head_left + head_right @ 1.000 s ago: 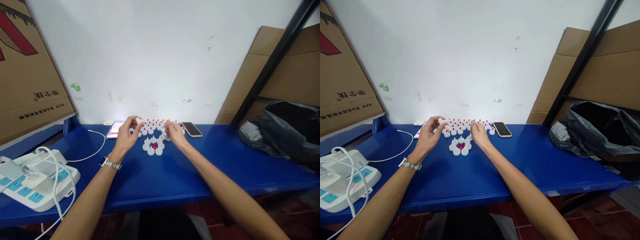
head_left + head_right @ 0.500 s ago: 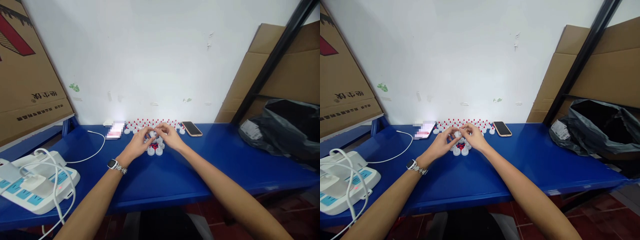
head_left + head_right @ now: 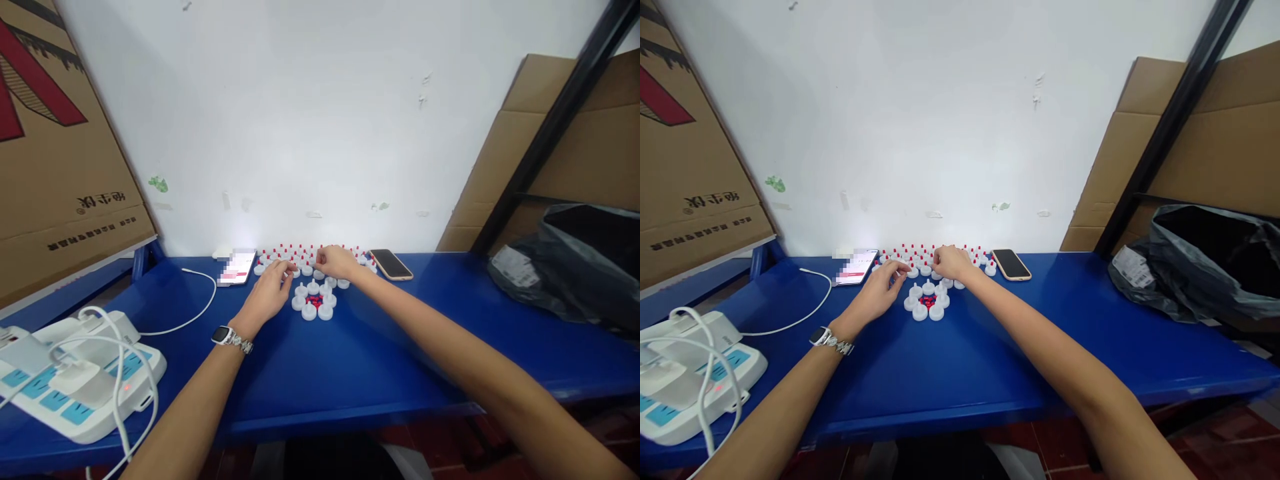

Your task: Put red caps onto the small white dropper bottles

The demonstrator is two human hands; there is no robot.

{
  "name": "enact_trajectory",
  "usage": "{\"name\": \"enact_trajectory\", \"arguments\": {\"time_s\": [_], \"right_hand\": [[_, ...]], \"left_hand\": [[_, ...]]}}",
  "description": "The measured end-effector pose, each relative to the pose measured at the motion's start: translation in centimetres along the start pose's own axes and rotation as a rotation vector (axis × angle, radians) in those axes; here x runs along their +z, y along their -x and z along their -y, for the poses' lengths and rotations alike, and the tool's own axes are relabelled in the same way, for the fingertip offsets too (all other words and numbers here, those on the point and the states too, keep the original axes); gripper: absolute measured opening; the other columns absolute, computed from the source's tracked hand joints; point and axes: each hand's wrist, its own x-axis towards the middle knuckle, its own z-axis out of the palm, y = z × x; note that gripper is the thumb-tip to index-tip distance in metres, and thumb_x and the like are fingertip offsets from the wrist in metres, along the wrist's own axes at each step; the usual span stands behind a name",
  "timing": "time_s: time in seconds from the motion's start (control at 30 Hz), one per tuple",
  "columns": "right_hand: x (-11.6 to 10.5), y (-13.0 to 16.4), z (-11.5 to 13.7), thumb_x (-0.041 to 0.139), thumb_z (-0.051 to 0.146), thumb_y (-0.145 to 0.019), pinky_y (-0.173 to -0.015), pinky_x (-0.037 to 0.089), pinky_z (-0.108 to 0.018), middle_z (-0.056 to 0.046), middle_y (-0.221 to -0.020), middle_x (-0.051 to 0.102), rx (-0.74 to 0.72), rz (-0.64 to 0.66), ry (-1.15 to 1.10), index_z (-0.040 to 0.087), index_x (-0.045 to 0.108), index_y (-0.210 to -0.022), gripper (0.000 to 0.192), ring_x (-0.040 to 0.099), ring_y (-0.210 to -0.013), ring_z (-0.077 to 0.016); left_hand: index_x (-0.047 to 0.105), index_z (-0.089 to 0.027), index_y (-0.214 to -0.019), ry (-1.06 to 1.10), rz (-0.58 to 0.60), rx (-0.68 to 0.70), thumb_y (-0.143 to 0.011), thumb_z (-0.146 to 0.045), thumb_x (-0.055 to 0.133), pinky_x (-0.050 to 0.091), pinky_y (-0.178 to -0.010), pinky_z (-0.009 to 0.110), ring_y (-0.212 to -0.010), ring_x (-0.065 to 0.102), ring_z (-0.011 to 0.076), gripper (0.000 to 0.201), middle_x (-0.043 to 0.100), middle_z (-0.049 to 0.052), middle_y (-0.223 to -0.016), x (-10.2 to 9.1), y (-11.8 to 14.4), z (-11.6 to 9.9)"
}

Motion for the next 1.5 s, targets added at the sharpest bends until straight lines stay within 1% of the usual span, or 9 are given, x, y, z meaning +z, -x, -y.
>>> {"name": "enact_trajectory", "arguments": {"time_s": [0.2, 0.4, 0.53, 0.63, 0.73, 0.87, 1.13, 1.33, 1.5], "right_hand": [[0.6, -1.7, 1.8, 0.055, 0.052, -0.085, -0.081, 0.047, -0.036, -0.009, -0.102, 0.073, -0.047, 0.014, 0.103, 0.023, 0.069, -0.101, 0.035, 0.067, -0.097, -0.027], [0.3, -2.3, 2.8, 0.058, 0.032, -0.082, -0.077, 0.047, -0.034, -0.01, -0.098, 0.073, -0.035, -0.013, 0.08, 0.02, 0.07, -0.09, 0.019, 0.067, -0.09, -0.0251], [-0.8, -0.3, 2.4, 0.055, 0.036, -0.086, -0.066, 0.045, -0.027, -0.006, -0.081, 0.072, 0.01, -0.164, -0.456, 0.018, 0.064, -0.084, 0.02, 0.064, -0.073, -0.0171], [-0.5, 2.4, 2.6, 0.056, 0.046, -0.086, -0.058, 0.042, -0.024, -0.002, -0.068, 0.067, -0.03, -0.171, -0.894, 0.018, 0.058, -0.079, 0.029, 0.056, -0.059, -0.0127], [0.7, 4.8, 3.2, 0.055, 0.053, -0.086, -0.055, 0.039, -0.024, 0.001, -0.062, 0.062, -0.039, -0.153, -1.074, 0.02, 0.052, -0.076, 0.035, 0.052, -0.054, -0.0114], [1.3, 6.5, 3.5, 0.048, 0.054, -0.091, -0.051, 0.031, -0.024, 0.006, -0.056, 0.048, -0.074, -0.208, -0.962, 0.021, 0.047, -0.072, 0.038, 0.042, -0.052, -0.0106], [0.7, 6.6, 3.7, 0.033, 0.053, -0.096, -0.055, 0.028, -0.027, 0.004, -0.056, 0.039, -0.107, -0.266, -0.833, 0.02, 0.041, -0.063, 0.048, 0.039, -0.056, -0.0116], [-0.5, 6.4, 1.6, 0.03, 0.058, -0.095, -0.054, 0.03, -0.026, 0.003, -0.055, 0.04, 0.023, -0.398, -0.907, 0.022, 0.037, -0.062, 0.049, 0.038, -0.053, -0.0121], [-0.8, 7.9, 0.9, 0.045, 0.049, -0.094, -0.06, 0.032, -0.025, 0.001, -0.067, 0.058, -0.072, -0.182, -0.514, 0.02, 0.05, -0.067, 0.04, 0.05, -0.066, -0.0137]], "left_hand": [[0.06, -0.022, -0.103, 0.018, 0.006, -0.01, -0.095, -0.026, 0.045, 0.049, -0.079, 0.035, -0.092, 0.061, 0.0203, 0.017, 0.062, 0.005, -0.105, -0.2, 0.2, -0.3], [0.061, -0.021, -0.102, -0.003, -0.005, -0.012, -0.094, -0.03, 0.049, 0.049, -0.082, 0.037, -0.088, 0.06, 0.0204, 0.017, 0.062, 0.006, -0.103, -0.4, 0.1, -0.3], [0.057, -0.022, -0.116, 0.011, -0.1, 0.003, -0.093, -0.036, 0.055, 0.051, -0.079, 0.035, -0.094, 0.06, 0.0205, 0.027, 0.058, 0.007, -0.114, -0.6, 0.1, -1.2], [0.049, -0.023, -0.128, 0.065, -0.162, 0.015, -0.088, -0.043, 0.062, 0.051, -0.076, 0.033, -0.097, 0.06, 0.0205, 0.046, 0.056, 0.008, -0.123, -0.5, 0.2, -2.3], [0.052, -0.022, -0.12, 0.121, -0.107, 0.06, -0.09, -0.043, 0.061, 0.05, -0.072, 0.031, -0.089, 0.061, 0.0185, 0.039, 0.062, 0.006, -0.111, -0.2, 0.2, -3.2], [0.055, -0.02, -0.113, 0.18, -0.053, 0.09, -0.095, -0.039, 0.053, 0.049, -0.07, 0.029, -0.079, 0.06, 0.0148, 0.026, 0.064, 0.004, -0.099, 0.0, 0.3, -3.9], [0.051, -0.021, -0.123, 0.184, -0.079, 0.142, -0.091, -0.036, 0.06, 0.048, -0.069, 0.026, -0.079, 0.06, 0.0141, 0.036, 0.063, 0.004, -0.099, 0.5, 0.6, -4.7], [0.055, -0.02, -0.108, 0.384, -0.204, -0.061, -0.101, -0.046, 0.037, 0.044, -0.063, 0.026, -0.068, 0.056, 0.014, 0.032, 0.059, 0.0, -0.079, -0.1, 0.1, -3.4], [0.054, -0.022, -0.119, 0.281, -0.102, -0.057, -0.095, -0.045, 0.05, 0.044, -0.066, 0.027, -0.075, 0.056, 0.0147, 0.033, 0.059, 0.001, -0.088, -0.4, 0.0, -2.5]]}}
